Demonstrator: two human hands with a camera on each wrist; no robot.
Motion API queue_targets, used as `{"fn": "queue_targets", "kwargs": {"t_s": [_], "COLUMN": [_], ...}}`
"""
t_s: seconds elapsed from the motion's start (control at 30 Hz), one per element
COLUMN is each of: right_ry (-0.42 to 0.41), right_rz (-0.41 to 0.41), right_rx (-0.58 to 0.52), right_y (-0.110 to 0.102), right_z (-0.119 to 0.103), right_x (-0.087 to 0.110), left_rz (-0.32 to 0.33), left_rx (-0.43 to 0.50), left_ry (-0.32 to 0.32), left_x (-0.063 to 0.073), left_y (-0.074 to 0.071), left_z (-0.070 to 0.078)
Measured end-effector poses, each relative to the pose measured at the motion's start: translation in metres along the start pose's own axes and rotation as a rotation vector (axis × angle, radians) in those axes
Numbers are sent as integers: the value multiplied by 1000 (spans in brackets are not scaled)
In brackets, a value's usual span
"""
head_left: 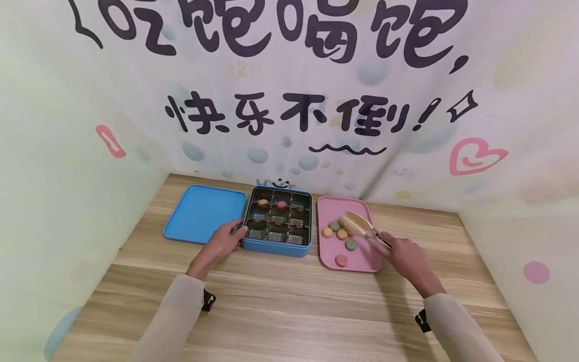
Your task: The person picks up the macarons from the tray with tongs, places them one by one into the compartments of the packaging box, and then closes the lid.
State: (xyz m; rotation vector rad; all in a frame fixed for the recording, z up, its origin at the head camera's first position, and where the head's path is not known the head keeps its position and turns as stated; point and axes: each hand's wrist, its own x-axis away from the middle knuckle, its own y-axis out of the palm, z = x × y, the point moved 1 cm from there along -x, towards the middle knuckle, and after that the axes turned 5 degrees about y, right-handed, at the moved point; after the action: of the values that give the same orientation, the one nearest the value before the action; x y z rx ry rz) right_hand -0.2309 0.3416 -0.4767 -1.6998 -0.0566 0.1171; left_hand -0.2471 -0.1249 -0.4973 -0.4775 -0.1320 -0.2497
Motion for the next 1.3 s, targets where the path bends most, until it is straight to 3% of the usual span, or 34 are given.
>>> {"fn": "queue_targets", "kwargs": {"t_s": [0.33,0.53,0.9,1.3], "right_ry": [42,0,2,14], "right_rz": [-27,-28,-136,-157], "right_rx": [4,-16,39,19], "right_y": [-3,-10,-25,-22], "right_z": [5,3,-5,-7], "right_x": [-5,-8,-18,-17], "left_rz": [3,-4,-1,-12], "left_rx": [8,16,8,32], "left_ry": [-4,-2,-3,-27], "left_x": [0,-1,-1,-2], "left_y": [1,0,0,1], "left_z": [0,-1,-1,-1]}}
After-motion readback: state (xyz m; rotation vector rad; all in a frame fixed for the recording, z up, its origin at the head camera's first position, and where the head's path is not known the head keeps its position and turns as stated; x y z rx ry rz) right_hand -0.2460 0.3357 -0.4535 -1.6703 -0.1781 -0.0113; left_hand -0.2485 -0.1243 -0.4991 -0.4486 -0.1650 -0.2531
